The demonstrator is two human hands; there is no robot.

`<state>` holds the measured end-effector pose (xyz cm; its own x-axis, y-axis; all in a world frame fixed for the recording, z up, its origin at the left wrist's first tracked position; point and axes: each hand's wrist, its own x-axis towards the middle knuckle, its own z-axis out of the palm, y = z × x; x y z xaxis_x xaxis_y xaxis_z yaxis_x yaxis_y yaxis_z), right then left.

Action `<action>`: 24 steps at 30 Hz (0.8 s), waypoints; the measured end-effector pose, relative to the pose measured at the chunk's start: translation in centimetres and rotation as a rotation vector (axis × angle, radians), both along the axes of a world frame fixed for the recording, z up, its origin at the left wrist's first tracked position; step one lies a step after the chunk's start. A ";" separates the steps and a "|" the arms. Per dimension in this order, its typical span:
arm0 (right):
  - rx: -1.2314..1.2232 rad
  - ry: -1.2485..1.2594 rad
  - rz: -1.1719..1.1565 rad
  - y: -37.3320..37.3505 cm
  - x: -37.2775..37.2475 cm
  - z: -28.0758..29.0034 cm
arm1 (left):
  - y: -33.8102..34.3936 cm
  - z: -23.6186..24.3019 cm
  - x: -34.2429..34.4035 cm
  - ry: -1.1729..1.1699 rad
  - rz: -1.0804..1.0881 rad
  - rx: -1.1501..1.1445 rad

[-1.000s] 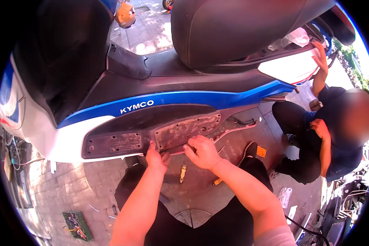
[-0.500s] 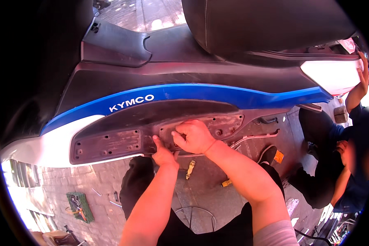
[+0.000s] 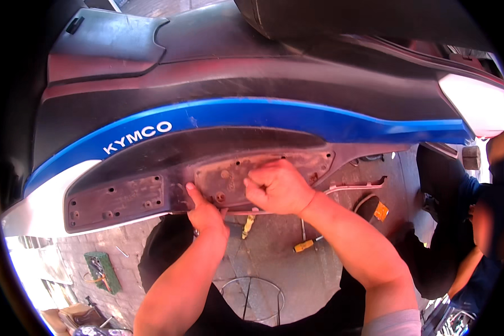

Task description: The person realigns and secures the plastic side panels of a motorcycle fairing, using a screwdriver to pry components into place and check fitment.

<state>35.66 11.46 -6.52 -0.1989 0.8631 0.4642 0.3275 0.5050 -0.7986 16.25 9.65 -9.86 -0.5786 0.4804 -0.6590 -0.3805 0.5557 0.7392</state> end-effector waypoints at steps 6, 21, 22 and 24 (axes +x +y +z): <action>0.021 -0.030 0.069 -1.7 -6.6 3.1 | -1.3 -1.0 -1.1 -0.361 0.012 0.323; -0.065 -0.289 -0.199 -6.0 -7.0 3.8 | -5.1 4.1 -7.8 -0.220 -0.055 -0.005; -0.044 -0.334 -0.218 -6.2 -7.6 3.9 | -5.3 4.5 -8.9 -0.299 -0.088 -0.019; 0.003 -0.412 -0.259 -6.7 -8.5 3.9 | -6.2 6.0 -12.3 -0.410 -0.185 -0.016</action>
<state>27.18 4.74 -2.64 -0.1455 0.9073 0.3945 0.7311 0.3673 -0.5749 3.92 3.45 -3.84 -0.1732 0.5390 -0.8243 -0.5339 0.6519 0.5385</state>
